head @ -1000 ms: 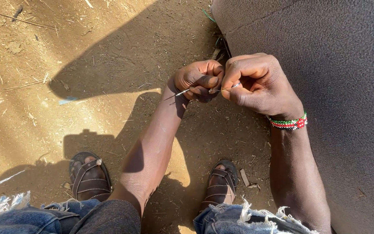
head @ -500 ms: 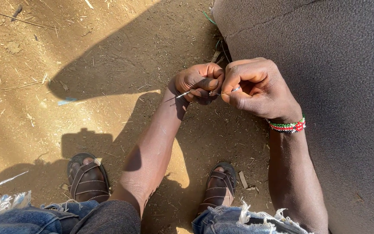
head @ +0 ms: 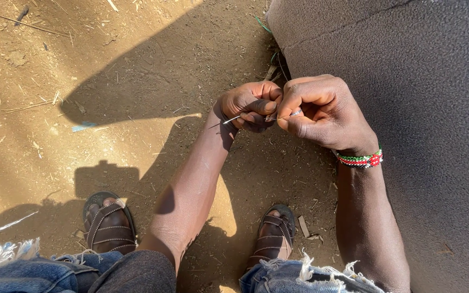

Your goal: Hand-sewing a seam on a piece of upholstered furniture using a curved needle

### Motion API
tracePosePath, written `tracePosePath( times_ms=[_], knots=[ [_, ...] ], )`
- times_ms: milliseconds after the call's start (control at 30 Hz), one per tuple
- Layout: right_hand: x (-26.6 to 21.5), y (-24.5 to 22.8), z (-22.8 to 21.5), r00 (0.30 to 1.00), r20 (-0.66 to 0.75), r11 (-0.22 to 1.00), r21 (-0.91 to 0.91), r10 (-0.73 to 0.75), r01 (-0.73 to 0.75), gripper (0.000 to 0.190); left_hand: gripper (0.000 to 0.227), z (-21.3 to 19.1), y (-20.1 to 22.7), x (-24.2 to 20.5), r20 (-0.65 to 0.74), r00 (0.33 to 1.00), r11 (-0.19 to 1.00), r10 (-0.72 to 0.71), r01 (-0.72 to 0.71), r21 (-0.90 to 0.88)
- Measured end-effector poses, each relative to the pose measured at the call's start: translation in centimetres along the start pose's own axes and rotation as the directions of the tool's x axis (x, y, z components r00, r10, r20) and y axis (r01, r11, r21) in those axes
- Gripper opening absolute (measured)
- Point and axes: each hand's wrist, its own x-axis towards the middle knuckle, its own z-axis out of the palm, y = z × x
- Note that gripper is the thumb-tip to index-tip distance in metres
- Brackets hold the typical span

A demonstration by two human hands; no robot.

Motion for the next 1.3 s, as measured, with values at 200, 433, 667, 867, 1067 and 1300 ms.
tracePosePath(
  times_ms=[200, 433, 667, 867, 1067, 1300],
  knots=[
    [0.0, 0.2, -0.1, 1.0, 0.002, 1.0, -0.021, 0.009, -0.009, 0.018, 0.019, 0.3, 0.3, -0.1, 0.0, 1.0, 1.0, -0.025, 0.025, 0.01],
    [0.1, 0.3, -0.1, 1.0, 0.001, 0.999, -0.03, 0.018, -0.018, 0.017, 0.018, -0.4, -0.3, 0.0, -0.031, 0.999, 0.999, -0.012, 0.011, -0.045],
    [0.4, -0.3, -0.3, 1.0, 0.02, 0.999, -0.051, 0.02, -0.019, 0.018, 0.016, -0.1, 0.1, 0.1, -0.035, 0.999, 0.998, -0.028, 0.026, -0.06],
    [0.6, -0.6, -0.2, 0.999, 0.039, 0.998, -0.065, 0.017, -0.015, 0.018, 0.017, -0.4, 0.0, -0.2, -0.048, 0.999, 1.0, -0.022, 0.021, -0.023],
    [0.7, -0.7, -0.2, 0.997, 0.072, 0.998, -0.05, 0.039, -0.036, 0.015, 0.014, -0.6, -0.1, -0.3, -0.051, 0.998, 0.999, -0.047, 0.047, -0.01],
    [0.8, -0.5, -0.5, 0.994, 0.098, 0.998, -0.044, 0.041, -0.037, 0.018, 0.016, -0.7, 0.0, -0.2, -0.048, 0.997, 0.998, -0.059, 0.06, 0.018]
  ],
)
